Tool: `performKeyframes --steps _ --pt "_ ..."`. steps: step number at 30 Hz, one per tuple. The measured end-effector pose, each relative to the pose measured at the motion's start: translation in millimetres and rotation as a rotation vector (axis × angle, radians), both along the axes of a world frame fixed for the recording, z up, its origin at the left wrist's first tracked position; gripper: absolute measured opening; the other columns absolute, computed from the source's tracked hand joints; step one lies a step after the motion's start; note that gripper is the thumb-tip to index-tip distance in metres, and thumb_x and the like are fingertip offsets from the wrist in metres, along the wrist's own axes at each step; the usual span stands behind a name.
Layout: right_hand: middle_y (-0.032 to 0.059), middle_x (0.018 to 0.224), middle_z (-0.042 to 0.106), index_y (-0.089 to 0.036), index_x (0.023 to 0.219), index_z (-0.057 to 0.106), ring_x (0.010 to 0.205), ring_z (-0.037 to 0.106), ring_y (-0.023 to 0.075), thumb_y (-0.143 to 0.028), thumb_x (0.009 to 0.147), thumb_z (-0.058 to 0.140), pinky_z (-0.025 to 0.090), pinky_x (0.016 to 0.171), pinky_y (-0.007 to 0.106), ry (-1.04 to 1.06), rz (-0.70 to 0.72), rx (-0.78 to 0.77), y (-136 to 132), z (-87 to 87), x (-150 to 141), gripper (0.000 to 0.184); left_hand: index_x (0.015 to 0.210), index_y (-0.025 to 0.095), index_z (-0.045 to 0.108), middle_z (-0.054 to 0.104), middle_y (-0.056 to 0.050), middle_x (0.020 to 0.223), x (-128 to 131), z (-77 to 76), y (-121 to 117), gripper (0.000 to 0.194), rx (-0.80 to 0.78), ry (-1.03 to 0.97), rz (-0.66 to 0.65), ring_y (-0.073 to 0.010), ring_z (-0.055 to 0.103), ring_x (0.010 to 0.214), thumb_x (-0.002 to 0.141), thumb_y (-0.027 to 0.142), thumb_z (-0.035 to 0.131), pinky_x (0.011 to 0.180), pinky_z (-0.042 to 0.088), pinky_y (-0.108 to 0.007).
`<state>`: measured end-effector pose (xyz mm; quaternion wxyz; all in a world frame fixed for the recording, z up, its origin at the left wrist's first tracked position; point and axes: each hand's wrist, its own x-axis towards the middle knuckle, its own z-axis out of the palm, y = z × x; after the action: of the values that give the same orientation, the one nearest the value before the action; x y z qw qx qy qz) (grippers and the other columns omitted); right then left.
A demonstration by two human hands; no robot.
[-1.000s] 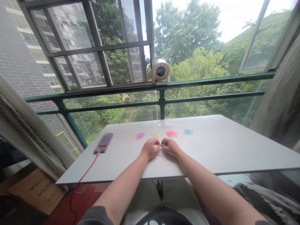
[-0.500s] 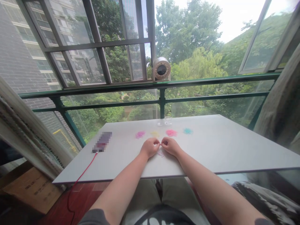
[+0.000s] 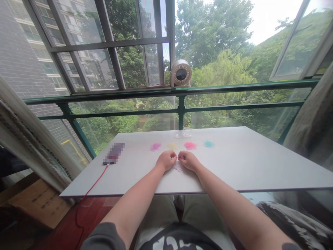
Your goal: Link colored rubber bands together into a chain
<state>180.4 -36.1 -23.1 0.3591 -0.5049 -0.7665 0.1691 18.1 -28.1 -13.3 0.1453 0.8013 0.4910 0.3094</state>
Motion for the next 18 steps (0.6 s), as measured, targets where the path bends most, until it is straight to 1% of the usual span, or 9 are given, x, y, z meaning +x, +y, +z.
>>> performKeyframes --steps 3,6,11,13,18 --pt "-0.0032 0.057 0.050 -0.018 0.066 0.055 0.056 0.043 0.0106 -0.014 0.067 0.049 0.033 0.056 0.021 -0.011 0.022 0.003 -1 0.5 0 0.008 0.074 0.020 0.065 0.068 0.000 0.075 3 -1.9 4 0.012 -0.052 0.012 0.040 -0.0128 0.059 0.068 0.073 0.026 0.054 0.061 0.042 -0.022" --pt "-0.0034 0.058 0.048 -0.018 0.066 0.053 0.056 0.042 0.0105 -0.012 0.067 0.046 0.032 0.056 0.021 -0.011 0.042 0.006 -4 1.4 1 0.010 0.073 0.019 0.064 0.067 -0.001 0.073 8 -4.0 9 0.012 -0.100 0.021 0.112 -0.0131 0.058 0.065 0.072 0.025 0.054 0.058 0.040 -0.022" --pt "-0.0043 0.056 0.044 -0.018 0.065 0.050 0.055 0.040 0.0099 -0.011 0.066 0.043 0.032 0.055 0.020 0.002 0.067 0.000 -6 2.3 2 0.010 0.074 0.019 0.064 0.067 -0.002 0.073 16 -6.0 13 0.013 -0.144 0.027 0.198 -0.0145 0.057 0.065 0.072 0.024 0.053 0.057 0.038 -0.024" --pt "-0.0048 0.055 0.043 -0.018 0.065 0.050 0.054 0.040 0.0097 -0.012 0.066 0.044 0.031 0.054 0.020 0.014 0.061 -0.008 -5 1.3 2 0.009 0.077 0.019 0.064 0.068 -0.002 0.076 16 -6.2 10 0.013 -0.149 0.030 0.197 -0.0148 0.058 0.067 0.074 0.026 0.053 0.059 0.038 -0.024" --pt "-0.0044 0.054 0.047 -0.018 0.065 0.051 0.055 0.042 0.0106 -0.017 0.066 0.048 0.032 0.055 0.021 0.063 -0.006 -0.011 1 -3.4 1 0.004 0.083 0.019 0.064 0.068 -0.002 0.081 12 -5.8 2 0.017 -0.138 0.038 0.118 -0.0141 0.058 0.073 0.077 0.029 0.052 0.063 0.039 -0.023"
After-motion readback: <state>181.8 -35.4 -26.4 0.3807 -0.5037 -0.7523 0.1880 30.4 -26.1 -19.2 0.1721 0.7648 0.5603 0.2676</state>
